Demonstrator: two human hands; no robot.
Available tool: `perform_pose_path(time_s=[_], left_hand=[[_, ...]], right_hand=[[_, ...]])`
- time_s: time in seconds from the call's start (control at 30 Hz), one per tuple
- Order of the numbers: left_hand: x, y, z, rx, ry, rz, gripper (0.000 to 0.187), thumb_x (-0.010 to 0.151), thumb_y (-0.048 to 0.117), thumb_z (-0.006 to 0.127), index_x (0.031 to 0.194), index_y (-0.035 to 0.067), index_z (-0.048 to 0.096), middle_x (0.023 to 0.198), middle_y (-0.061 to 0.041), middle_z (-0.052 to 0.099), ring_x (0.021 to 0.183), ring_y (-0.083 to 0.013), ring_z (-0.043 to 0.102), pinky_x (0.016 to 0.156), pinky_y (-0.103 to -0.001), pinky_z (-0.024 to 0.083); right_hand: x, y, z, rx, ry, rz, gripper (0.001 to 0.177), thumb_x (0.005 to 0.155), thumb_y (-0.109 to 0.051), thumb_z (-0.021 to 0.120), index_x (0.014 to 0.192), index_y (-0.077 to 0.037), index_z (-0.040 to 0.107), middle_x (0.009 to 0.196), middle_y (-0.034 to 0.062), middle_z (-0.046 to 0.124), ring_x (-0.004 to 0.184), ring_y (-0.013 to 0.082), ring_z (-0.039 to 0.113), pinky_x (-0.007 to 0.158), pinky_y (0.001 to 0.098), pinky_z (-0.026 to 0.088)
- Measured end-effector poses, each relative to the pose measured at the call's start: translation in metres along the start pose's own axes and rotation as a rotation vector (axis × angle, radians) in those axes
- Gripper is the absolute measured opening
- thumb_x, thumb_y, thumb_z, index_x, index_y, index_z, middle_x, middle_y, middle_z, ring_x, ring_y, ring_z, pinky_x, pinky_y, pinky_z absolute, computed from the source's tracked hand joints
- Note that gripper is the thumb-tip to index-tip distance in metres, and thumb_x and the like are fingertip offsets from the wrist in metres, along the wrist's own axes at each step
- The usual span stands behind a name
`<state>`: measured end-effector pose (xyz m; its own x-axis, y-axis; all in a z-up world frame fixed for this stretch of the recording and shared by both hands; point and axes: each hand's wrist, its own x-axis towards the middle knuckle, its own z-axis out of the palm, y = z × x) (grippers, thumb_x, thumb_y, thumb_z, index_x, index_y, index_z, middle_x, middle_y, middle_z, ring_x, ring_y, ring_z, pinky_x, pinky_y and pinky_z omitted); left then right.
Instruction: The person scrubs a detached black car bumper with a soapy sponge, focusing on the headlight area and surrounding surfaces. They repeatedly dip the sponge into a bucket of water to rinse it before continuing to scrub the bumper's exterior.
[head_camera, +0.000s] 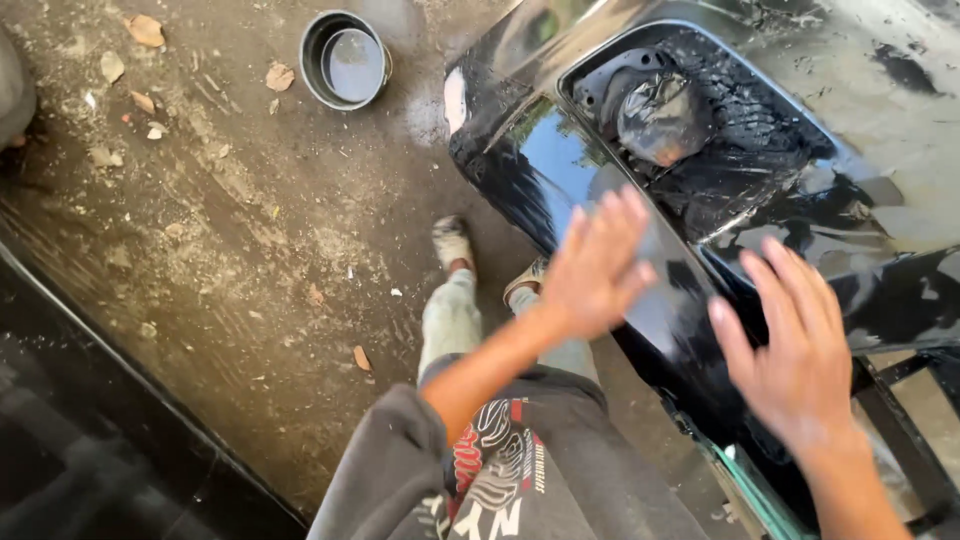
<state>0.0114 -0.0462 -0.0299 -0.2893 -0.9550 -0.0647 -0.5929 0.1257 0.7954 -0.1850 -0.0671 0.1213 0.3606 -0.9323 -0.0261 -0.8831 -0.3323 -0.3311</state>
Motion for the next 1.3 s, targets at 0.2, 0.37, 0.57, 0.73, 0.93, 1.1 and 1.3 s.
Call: perform_pose_path(time_s=[0.2,0.37,0.57,0.73,0.93,1.1,1.3], left_hand=[[0.1,-0.213,-0.028,-0.041,0.033,-0.291,0.07,0.11,0.046,0.033,0.165,0.005,0.017,0.173,-0.018,0.014,0.16,-0.0341,0.012,0.128,-0.05,0.007],[0.054,-0.358,-0.085,-0.555,-0.011,-0.353,0.076,0.11,0.054,0.03,0.163,0.001,0.023,0.172,-0.019,0.023,0.161,-0.0287,0.02,0.128,-0.036,0.015],[-0.013,-0.496,-0.244,-0.705,-0.129,-0.647,0.069,0.109,0.053,0.033,0.163,0.011,0.032,0.159,-0.013,0.045,0.146,-0.0264,0.04,0.121,-0.034,0.027],[-0.038,-0.578,-0.302,-0.795,-0.108,-0.944,0.064,0.105,0.048,0.042,0.157,0.011,0.041,0.161,-0.006,0.044,0.146,-0.0207,0.041,0.118,-0.035,0.029],[0.007,-0.602,-0.322,-0.793,-0.04,-0.995,0.059,0.103,0.04,0.052,0.15,0.002,0.056,0.122,-0.014,0.064,0.098,-0.0251,0.06,0.086,-0.043,0.049],[0.051,-0.697,-0.303,-0.603,-0.224,-1.089,0.045,0.104,0.034,0.062,0.12,-0.007,0.072,0.105,-0.011,0.071,0.09,-0.0176,0.062,0.08,-0.037,0.052],[0.096,-0.877,-0.215,-0.416,-0.267,-0.908,0.037,0.096,0.023,0.069,0.12,-0.005,0.07,0.108,-0.01,0.073,0.098,-0.0162,0.064,0.087,-0.035,0.052]], right_hand=[[-0.073,-0.051,0.063,-0.467,-0.182,0.214,0.095,0.095,-0.056,0.062,0.149,0.02,0.048,0.162,0.039,0.04,0.154,0.0535,0.032,0.126,0.0649,0.023],[0.021,-0.1,0.125,-0.51,-0.232,0.273,0.104,0.1,-0.064,0.058,0.153,0.023,0.04,0.165,0.0416,0.031,0.158,0.0547,0.025,0.128,0.065,0.018],[0.187,-0.16,0.252,-0.455,-0.261,0.421,0.107,0.101,-0.07,0.048,0.159,0.019,0.032,0.17,0.0371,0.02,0.16,0.0499,0.011,0.128,0.0614,0.009],[0.295,-0.19,0.343,-0.425,-0.288,0.461,0.103,0.099,-0.065,0.054,0.158,0.017,0.032,0.168,0.0333,0.021,0.159,0.0456,0.012,0.127,0.0578,0.008],[0.35,-0.239,0.515,0.6,-0.399,0.544,0.061,0.095,-0.044,0.068,0.136,-0.001,0.058,0.134,0.0226,0.063,0.124,0.0368,0.061,0.104,0.0457,0.049],[0.401,-0.307,0.699,1.331,-0.312,0.868,0.051,0.092,-0.04,0.073,0.123,-0.001,0.065,0.112,0.0202,0.073,0.103,0.0362,0.071,0.087,0.0425,0.054],[0.465,-0.296,0.876,0.943,-0.09,1.032,0.041,0.092,-0.039,0.07,0.115,-0.006,0.062,0.104,0.023,0.074,0.097,0.0412,0.071,0.085,0.0495,0.054]])
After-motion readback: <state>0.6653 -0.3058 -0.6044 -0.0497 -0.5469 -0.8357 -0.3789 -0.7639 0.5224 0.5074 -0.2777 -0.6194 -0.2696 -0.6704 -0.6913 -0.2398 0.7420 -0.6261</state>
